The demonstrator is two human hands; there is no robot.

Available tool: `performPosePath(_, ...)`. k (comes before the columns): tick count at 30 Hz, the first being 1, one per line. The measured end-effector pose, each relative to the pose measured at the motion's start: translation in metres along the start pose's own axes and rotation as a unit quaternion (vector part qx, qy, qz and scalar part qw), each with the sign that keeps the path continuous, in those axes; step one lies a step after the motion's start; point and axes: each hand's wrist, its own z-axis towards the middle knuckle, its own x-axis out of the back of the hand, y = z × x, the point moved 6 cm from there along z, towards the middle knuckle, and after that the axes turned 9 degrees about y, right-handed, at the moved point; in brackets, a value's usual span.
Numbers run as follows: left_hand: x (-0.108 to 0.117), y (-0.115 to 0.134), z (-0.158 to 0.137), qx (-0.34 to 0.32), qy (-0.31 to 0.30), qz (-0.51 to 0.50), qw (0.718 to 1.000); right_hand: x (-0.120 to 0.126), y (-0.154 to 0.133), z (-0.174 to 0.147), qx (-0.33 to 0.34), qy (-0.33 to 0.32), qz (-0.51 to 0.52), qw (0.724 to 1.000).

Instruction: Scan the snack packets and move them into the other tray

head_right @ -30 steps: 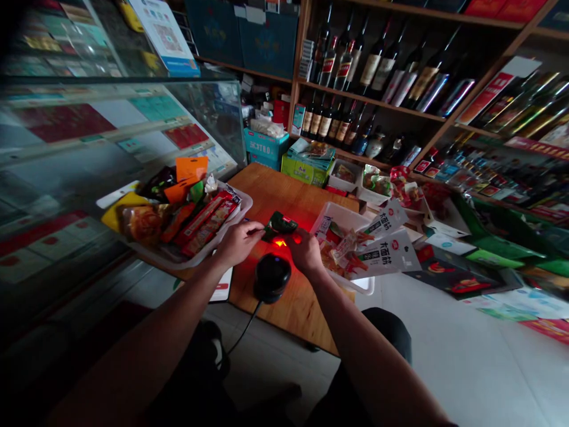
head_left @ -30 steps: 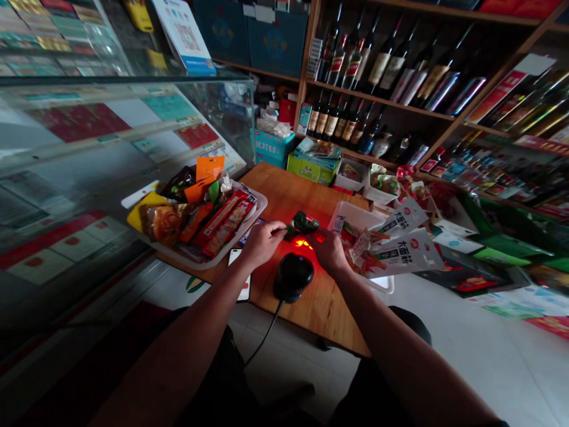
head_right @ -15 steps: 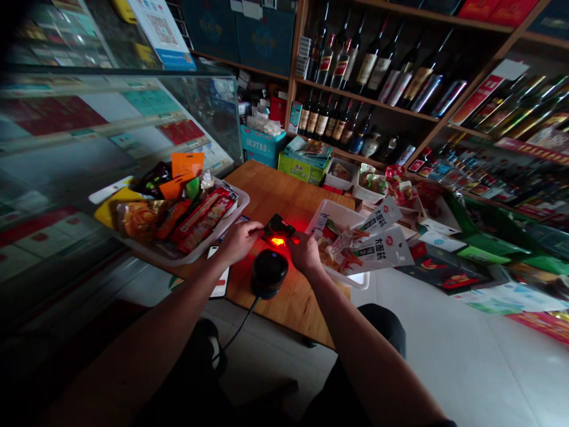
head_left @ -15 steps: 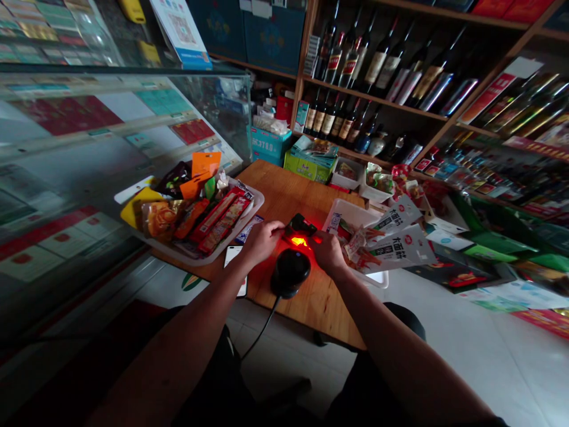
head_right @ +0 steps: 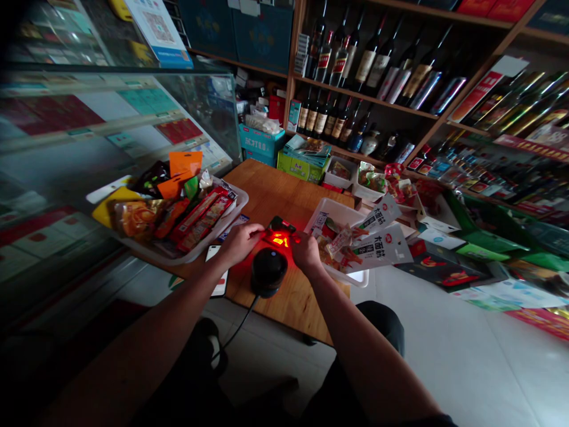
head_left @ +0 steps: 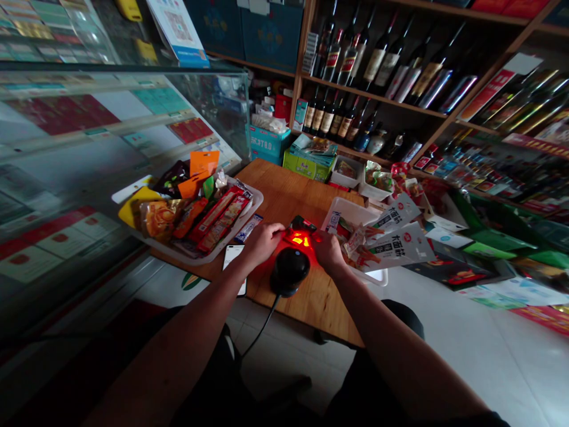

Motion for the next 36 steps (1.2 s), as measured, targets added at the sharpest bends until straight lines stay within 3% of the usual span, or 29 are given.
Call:
performPosePath(9, 0.000, 0.016, 0.002, -0.033, 0.019, -0.028, 0.999, 0.007, -0.005, -0.009, -0.060, 0.003, 0.080, 0.995)
performPosePath(18, 0.005, 0.015, -0.005, -0.002, 0.016, -0.056, 0.998, 0.060, -0.020, -0.009, -0.022, 0.083, 0.025, 0.996)
performPosePath(26, 0.007, 0.019, -0.011, 0.008, 0.006, -0.054, 0.998, 0.096, 0.013, 0.001, -0.023, 0.158, -0.086, 0.983)
performPosePath(31, 0.006, 0.019, -0.012, -0.001, 0.011, -0.055, 0.998, 0.104, 0.034, 0.004, -0.016, 0.163, -0.172, 0.971)
performPosePath(36, 0.011, 0.020, -0.013, -0.026, 0.025, -0.013, 0.999, 0.099, 0.051, 0.007, 0.032, 0.156, -0.216, 0.963)
